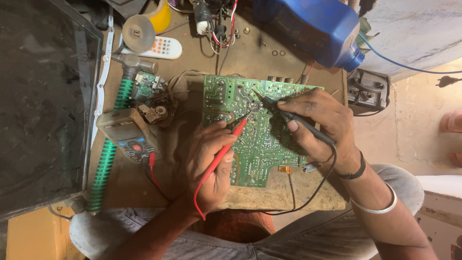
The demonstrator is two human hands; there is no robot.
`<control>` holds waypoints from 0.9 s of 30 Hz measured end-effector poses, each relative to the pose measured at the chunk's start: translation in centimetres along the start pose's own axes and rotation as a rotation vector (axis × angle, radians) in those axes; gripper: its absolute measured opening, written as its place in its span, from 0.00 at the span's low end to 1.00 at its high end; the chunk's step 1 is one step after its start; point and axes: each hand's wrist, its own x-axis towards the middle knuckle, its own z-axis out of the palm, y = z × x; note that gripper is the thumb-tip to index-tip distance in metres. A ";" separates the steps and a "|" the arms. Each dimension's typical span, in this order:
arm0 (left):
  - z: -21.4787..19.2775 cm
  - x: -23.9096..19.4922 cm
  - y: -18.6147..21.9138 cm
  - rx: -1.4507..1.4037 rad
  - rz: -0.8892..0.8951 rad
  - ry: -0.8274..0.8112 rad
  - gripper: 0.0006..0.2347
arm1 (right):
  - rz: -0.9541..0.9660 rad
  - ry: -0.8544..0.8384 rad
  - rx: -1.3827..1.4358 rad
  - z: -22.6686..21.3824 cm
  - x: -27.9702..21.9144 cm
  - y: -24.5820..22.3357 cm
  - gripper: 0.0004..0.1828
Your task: The person uses a multimeter to test points on a green circuit board and then uses a soldering iron to reflow or repair solder joints. They handle a small component and continue testing and soldering across different areas of the board.
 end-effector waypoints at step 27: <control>0.2 -0.2 -0.2 0.000 0.026 0.006 0.08 | 0.043 0.011 0.016 -0.2 0.0 -0.5 0.16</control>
